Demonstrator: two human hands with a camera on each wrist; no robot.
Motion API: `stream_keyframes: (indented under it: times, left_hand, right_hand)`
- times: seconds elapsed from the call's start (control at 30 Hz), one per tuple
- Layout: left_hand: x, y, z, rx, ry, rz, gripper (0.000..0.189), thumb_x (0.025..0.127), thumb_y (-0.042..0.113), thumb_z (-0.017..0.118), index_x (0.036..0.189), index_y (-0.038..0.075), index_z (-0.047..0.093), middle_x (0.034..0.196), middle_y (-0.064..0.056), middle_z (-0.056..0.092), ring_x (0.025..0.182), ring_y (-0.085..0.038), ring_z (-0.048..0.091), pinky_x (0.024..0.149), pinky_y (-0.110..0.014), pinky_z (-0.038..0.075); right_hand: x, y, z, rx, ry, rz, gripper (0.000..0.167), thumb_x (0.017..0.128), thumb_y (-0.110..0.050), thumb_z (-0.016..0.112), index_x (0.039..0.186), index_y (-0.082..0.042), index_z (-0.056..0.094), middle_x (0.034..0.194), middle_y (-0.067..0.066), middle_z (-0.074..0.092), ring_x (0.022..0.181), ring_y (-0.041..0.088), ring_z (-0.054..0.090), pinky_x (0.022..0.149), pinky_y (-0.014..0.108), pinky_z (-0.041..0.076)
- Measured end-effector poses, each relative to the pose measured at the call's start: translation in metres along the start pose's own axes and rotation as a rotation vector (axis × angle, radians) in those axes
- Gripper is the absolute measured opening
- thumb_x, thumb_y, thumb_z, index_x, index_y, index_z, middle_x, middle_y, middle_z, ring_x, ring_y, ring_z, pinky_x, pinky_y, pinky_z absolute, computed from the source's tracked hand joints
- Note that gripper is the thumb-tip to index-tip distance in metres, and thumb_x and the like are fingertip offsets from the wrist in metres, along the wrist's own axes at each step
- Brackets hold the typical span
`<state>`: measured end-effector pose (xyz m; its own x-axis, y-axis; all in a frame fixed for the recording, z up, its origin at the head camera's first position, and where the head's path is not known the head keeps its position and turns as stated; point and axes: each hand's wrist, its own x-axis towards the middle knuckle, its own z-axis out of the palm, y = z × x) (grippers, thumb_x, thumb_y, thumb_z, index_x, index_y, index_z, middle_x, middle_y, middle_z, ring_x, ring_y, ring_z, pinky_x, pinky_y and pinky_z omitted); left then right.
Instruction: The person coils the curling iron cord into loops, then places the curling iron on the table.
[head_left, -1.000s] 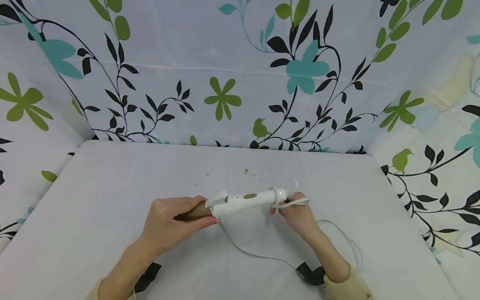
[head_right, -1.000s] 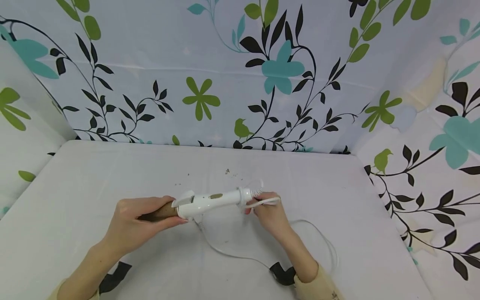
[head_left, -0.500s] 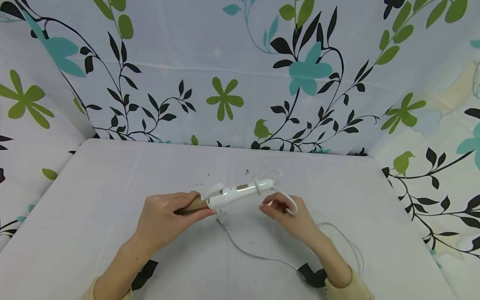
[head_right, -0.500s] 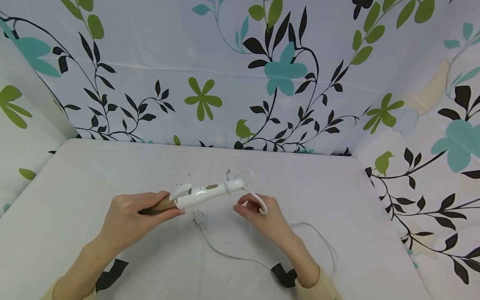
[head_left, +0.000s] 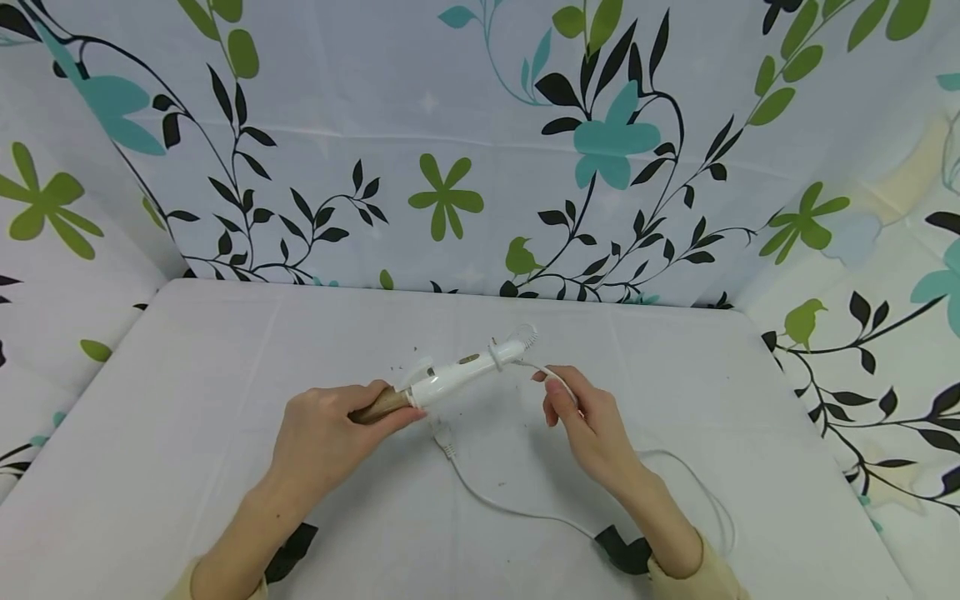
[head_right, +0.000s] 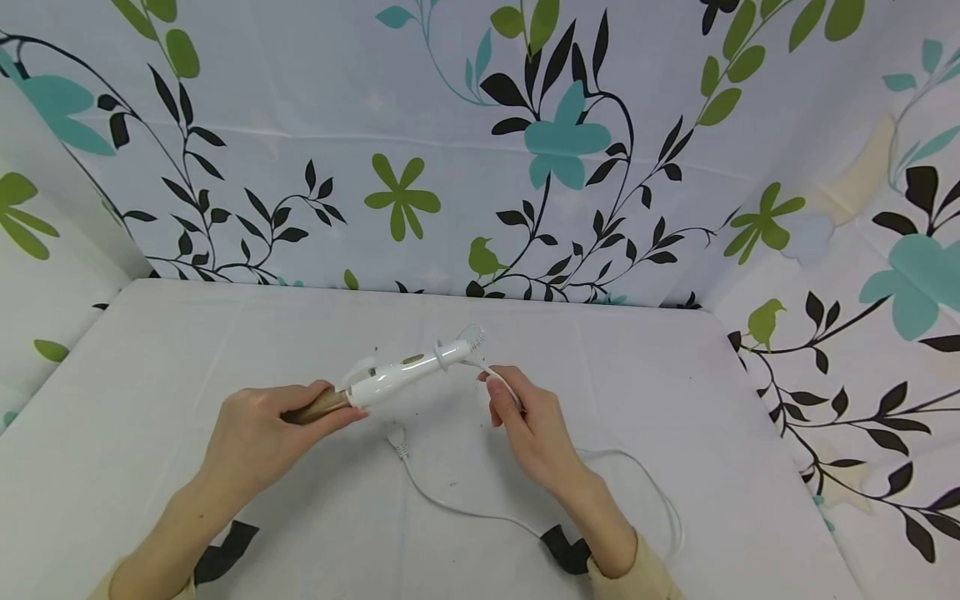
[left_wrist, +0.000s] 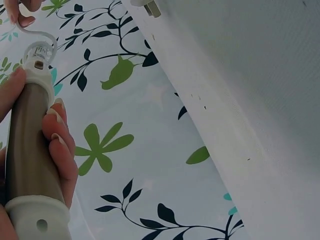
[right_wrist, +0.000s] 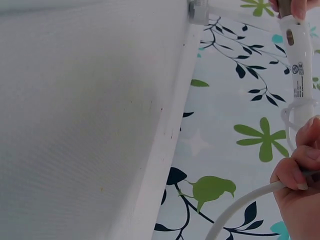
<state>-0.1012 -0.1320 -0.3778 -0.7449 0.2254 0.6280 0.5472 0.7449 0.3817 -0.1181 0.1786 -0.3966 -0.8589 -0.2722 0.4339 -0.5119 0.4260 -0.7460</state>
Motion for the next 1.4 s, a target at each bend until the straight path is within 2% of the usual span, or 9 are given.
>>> stream_keyframes:
  times: [0.2,0.57,0.77,0.93,1.1,1.17,1.27,1.33,1.4]
  left_hand:
    - [-0.001,0.001,-0.001,0.033,-0.026,-0.119,0.039,0.070,0.040,0.089,0.092,0.009,0.081,0.065,0.000,0.072,0.044,0.002,0.039,0.040,-0.017,0.024]
    - [0.001,0.000,-0.006,0.076,-0.107,-0.283,0.050,0.074,0.046,0.086,0.102,0.005,0.079,0.071,-0.009,0.073,0.045,-0.009,0.043,0.041,-0.024,0.031]
    - [0.002,0.000,-0.007,0.097,-0.221,-0.350,0.055,0.078,0.054,0.080,0.107,0.007,0.078,0.074,-0.008,0.074,0.047,-0.011,0.043,0.043,-0.026,0.031]
    - [0.001,0.003,-0.003,0.123,-0.346,-0.392,0.056,0.079,0.058,0.077,0.108,0.009,0.078,0.074,-0.006,0.072,0.050,-0.012,0.045,0.045,-0.028,0.033]
    - [-0.001,0.007,0.003,0.127,-0.406,-0.338,0.046,0.078,0.055,0.079,0.099,0.013,0.080,0.058,0.005,0.058,0.049,-0.010,0.038,0.045,-0.026,0.028]
    - [-0.003,0.009,0.005,0.129,-0.393,-0.270,0.037,0.078,0.053,0.080,0.085,0.016,0.077,0.053,0.010,0.047,0.048,-0.008,0.033,0.046,-0.025,0.024]
    - [-0.006,0.008,0.007,0.141,-0.345,-0.152,0.040,0.077,0.050,0.082,0.065,0.021,0.057,0.052,0.014,0.027,0.049,-0.004,0.023,0.047,-0.022,0.018]
    - [-0.007,0.007,0.008,0.151,-0.310,-0.069,0.051,0.077,0.050,0.081,0.061,0.023,0.042,0.055,0.014,0.019,0.050,-0.002,0.018,0.048,-0.021,0.015]
    - [-0.008,0.005,0.008,0.153,-0.281,0.004,0.054,0.079,0.054,0.078,0.062,0.023,0.038,0.056,0.015,0.016,0.051,0.000,0.015,0.049,-0.019,0.013]
  right_hand:
    - [-0.002,-0.001,0.000,0.034,-0.081,-0.046,0.022,0.102,-0.003,0.052,0.108,-0.014,0.069,0.069,-0.006,0.052,0.055,0.004,0.038,0.050,0.023,0.035]
    - [-0.002,-0.003,0.000,-0.018,-0.315,-0.271,0.020,0.098,0.000,0.059,0.101,-0.017,0.069,0.063,-0.010,0.046,0.058,-0.004,0.039,0.054,0.012,0.035]
    - [-0.001,-0.002,-0.002,-0.065,-0.283,-0.393,0.016,0.095,-0.001,0.063,0.099,-0.015,0.070,0.062,-0.010,0.047,0.059,-0.003,0.042,0.058,0.010,0.037]
    - [-0.002,-0.004,-0.003,-0.155,-0.232,-0.486,0.013,0.101,-0.015,0.060,0.097,-0.010,0.071,0.064,-0.009,0.050,0.062,0.002,0.044,0.061,0.013,0.039]
    - [-0.001,-0.007,-0.005,-0.244,-0.184,-0.563,0.028,0.106,-0.024,0.049,0.098,-0.008,0.071,0.069,-0.007,0.055,0.065,0.006,0.048,0.066,0.018,0.042]
    - [-0.001,-0.008,-0.006,-0.247,-0.155,-0.570,0.028,0.106,-0.023,0.049,0.098,-0.008,0.070,0.069,-0.007,0.055,0.065,0.007,0.048,0.068,0.019,0.041]
    - [0.001,-0.008,-0.007,-0.238,-0.107,-0.574,0.023,0.105,-0.022,0.051,0.097,-0.009,0.068,0.067,-0.007,0.052,0.064,0.007,0.047,0.069,0.020,0.038]
    - [0.001,-0.008,-0.007,-0.233,-0.086,-0.573,0.021,0.105,-0.022,0.052,0.096,-0.010,0.068,0.067,-0.007,0.052,0.065,0.007,0.047,0.070,0.020,0.036]
    - [0.002,-0.008,-0.008,-0.227,-0.077,-0.566,0.021,0.105,-0.022,0.052,0.097,-0.010,0.068,0.068,-0.007,0.053,0.065,0.008,0.047,0.071,0.020,0.035]
